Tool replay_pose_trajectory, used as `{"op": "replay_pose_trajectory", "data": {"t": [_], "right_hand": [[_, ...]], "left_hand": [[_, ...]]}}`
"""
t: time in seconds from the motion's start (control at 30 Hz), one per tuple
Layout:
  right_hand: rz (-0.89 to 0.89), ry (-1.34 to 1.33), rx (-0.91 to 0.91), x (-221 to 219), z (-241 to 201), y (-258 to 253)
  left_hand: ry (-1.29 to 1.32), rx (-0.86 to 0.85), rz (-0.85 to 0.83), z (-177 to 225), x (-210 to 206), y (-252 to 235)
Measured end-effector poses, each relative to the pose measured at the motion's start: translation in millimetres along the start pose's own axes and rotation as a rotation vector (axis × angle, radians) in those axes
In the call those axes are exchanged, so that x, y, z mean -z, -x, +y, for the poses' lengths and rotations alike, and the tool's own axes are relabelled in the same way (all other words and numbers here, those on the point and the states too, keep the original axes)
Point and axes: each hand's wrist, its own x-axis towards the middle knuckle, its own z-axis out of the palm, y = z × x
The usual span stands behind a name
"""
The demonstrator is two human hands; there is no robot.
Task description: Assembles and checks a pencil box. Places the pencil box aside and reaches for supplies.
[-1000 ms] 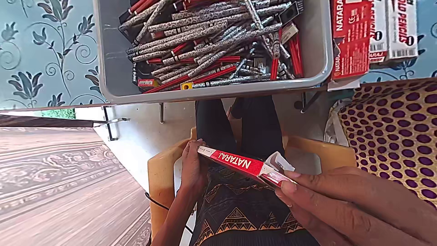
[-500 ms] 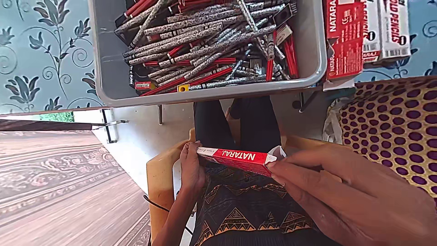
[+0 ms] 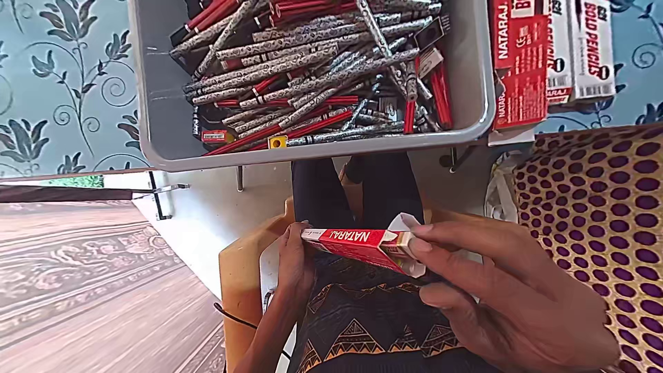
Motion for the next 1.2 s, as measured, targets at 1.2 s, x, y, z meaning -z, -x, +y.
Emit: {"op": "replay_pose_trajectory", "data": {"t": [1.2], "right_hand": [[-0.004, -0.116, 0.102, -38, 11, -15]], "left_hand": [[0.046, -0.012, -0.096, 11, 2, 7]]}}
